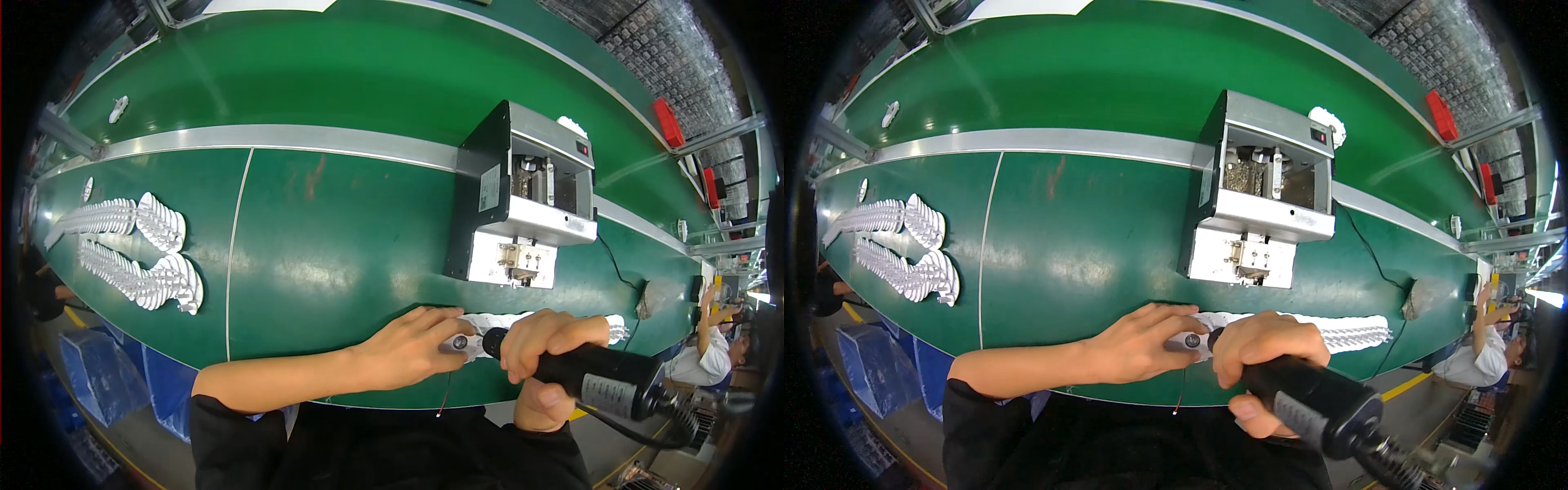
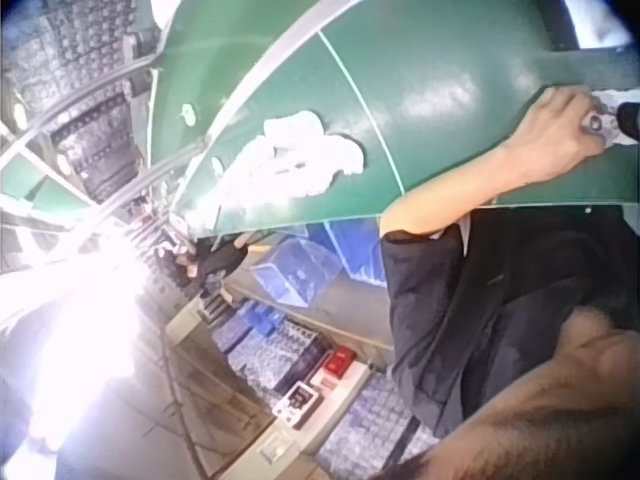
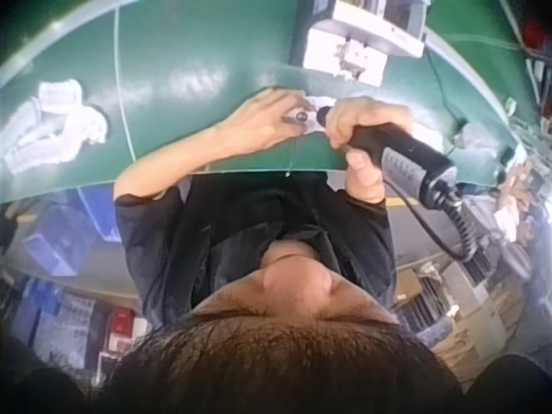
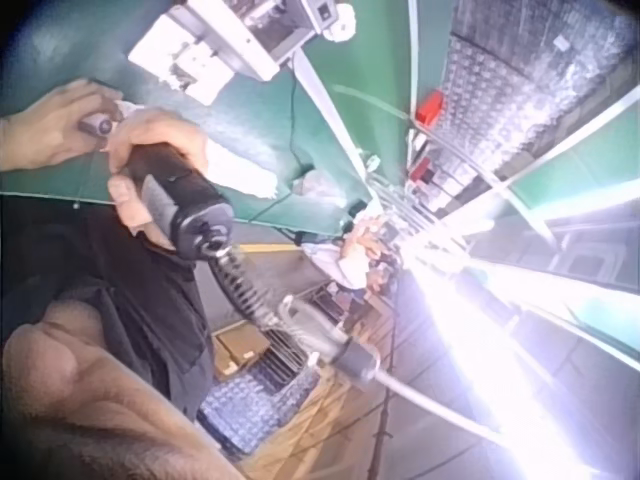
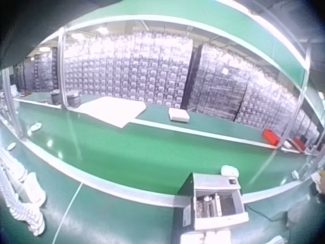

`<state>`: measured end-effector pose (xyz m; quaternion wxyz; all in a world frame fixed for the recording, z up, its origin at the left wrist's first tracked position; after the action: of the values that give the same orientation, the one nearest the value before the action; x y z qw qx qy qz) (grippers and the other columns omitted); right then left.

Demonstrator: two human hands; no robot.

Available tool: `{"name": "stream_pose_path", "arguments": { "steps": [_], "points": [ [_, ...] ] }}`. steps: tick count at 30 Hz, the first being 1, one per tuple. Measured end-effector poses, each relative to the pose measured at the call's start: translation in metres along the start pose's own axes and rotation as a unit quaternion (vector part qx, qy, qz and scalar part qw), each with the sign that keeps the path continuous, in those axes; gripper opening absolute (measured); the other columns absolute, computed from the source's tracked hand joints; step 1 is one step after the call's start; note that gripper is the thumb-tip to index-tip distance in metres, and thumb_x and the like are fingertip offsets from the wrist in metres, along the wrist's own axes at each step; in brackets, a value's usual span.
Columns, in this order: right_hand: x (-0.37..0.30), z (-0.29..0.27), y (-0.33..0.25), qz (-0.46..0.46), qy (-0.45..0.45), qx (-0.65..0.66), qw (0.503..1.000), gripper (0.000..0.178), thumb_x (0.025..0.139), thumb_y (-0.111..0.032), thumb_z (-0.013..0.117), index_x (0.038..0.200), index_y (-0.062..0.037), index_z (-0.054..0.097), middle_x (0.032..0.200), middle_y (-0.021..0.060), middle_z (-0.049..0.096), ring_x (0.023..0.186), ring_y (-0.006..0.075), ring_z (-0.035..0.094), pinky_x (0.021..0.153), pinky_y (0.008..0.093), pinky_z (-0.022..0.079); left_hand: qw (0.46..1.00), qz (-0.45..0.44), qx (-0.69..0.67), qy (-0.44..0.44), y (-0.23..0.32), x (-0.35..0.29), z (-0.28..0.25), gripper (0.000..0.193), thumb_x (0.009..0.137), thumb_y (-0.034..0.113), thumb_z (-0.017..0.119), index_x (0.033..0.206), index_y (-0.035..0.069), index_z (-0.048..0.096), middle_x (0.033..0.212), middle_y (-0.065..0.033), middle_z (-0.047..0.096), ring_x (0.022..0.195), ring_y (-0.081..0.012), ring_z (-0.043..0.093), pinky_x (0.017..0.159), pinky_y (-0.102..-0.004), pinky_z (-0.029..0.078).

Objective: The person assembles circular LED components by placing them into a jig, then securing them with screws using a powered screwdriver.

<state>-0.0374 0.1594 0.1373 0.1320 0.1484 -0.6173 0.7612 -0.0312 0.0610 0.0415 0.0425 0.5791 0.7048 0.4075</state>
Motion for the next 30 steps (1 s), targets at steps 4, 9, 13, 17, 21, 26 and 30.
{"name": "stream_pose_path", "arguments": {
  "steps": [4,9,13,17,21,26,30],
  "points": [
    [0.006,-0.027,-0.024,-0.092,0.073,0.072,0.99,0.052,0.077,-0.021,0.074,0.116,-0.0082,0.043,0.068,0.0098,0.056,0.049,0.021,0.054,0.047,0.0357,0.047,1.0,0.006,-0.02,0.001,0.002,0.0,0.003,0.02,0.076,0.012,0.063,0.095,0.012,0.069,0.12,-0.0091,0.054,0.119,-0.0319,0.051,0.093,-0.0405,0.045],
    [0.031,-0.051,-0.053,-0.175,0.133,0.008,0.976,0.053,0.083,-0.027,0.064,0.125,-0.0052,0.039,0.067,0.0078,0.049,0.045,0.0177,0.047,0.046,0.0341,0.042,1.0,0.015,-0.01,-0.015,0.005,0.005,-0.003,0.022,0.07,0.013,0.072,0.092,0.013,0.068,0.116,-0.0083,0.055,0.116,-0.0313,0.054,0.086,-0.0402,0.048],
    [0.046,-0.054,-0.042,-0.147,0.142,-0.036,0.978,0.047,0.083,-0.025,0.062,0.119,-0.0024,0.042,0.063,0.0089,0.05,0.044,0.0168,0.048,0.045,0.0327,0.044,1.0,0.016,-0.018,-0.002,0.005,0.004,-0.006,0.023,0.069,0.014,0.073,0.092,0.013,0.069,0.113,-0.008,0.055,0.114,-0.0315,0.055,0.085,-0.0399,0.048],
    [0.056,-0.05,-0.031,-0.116,0.114,-0.041,0.986,0.039,0.083,-0.026,0.056,0.111,-0.0026,0.043,0.064,0.007,0.047,0.042,0.0153,0.044,0.042,0.0312,0.041,0.999,0.015,-0.032,0.034,0.004,0.003,-0.007,0.018,0.074,0.018,0.073,0.091,0.013,0.069,0.112,-0.0072,0.056,0.113,-0.0301,0.057,0.081,-0.0387,0.049],
    [0.041,-0.044,-0.029,-0.105,0.124,0.009,0.987,0.044,0.08,-0.022,0.069,0.108,-0.0039,0.04,0.061,0.0093,0.049,0.043,0.0171,0.047,0.041,0.0316,0.042,0.998,0.013,-0.03,0.058,0.002,0.001,-0.008,0.015,0.076,0.019,0.074,0.09,0.012,0.069,0.111,-0.0058,0.057,0.112,-0.0284,0.058,0.08,-0.0366,0.049],
    [0.004,-0.032,-0.036,-0.085,0.124,0.005,0.989,0.046,0.079,-0.024,0.071,0.107,-0.006,0.041,0.063,0.0094,0.051,0.045,0.0191,0.05,0.042,0.0338,0.043,0.998,0.012,-0.026,0.058,0.003,0.003,-0.01,0.016,0.075,0.017,0.075,0.089,0.012,0.07,0.111,-0.0056,0.058,0.11,-0.0279,0.059,0.08,-0.0363,0.049],
    [0.012,-0.037,-0.049,-0.128,0.136,-0.002,0.982,0.046,0.08,-0.026,0.068,0.112,-0.006,0.041,0.064,0.0091,0.051,0.045,0.019,0.05,0.044,0.0338,0.043,0.998,0.01,-0.026,0.054,0.001,0.002,-0.01,0.016,0.074,0.017,0.076,0.088,0.012,0.07,0.111,-0.0055,0.057,0.11,-0.0272,0.06,0.079,-0.0361,0.049]
  ]
}}
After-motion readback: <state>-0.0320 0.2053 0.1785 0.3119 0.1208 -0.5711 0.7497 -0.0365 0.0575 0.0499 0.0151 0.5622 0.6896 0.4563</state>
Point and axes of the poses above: each hand's wrist, its own x-axis towards the middle knuckle, its own z-axis out of the palm, y = z × x, the point moved 10 cm from there along x, towards the middle knuckle
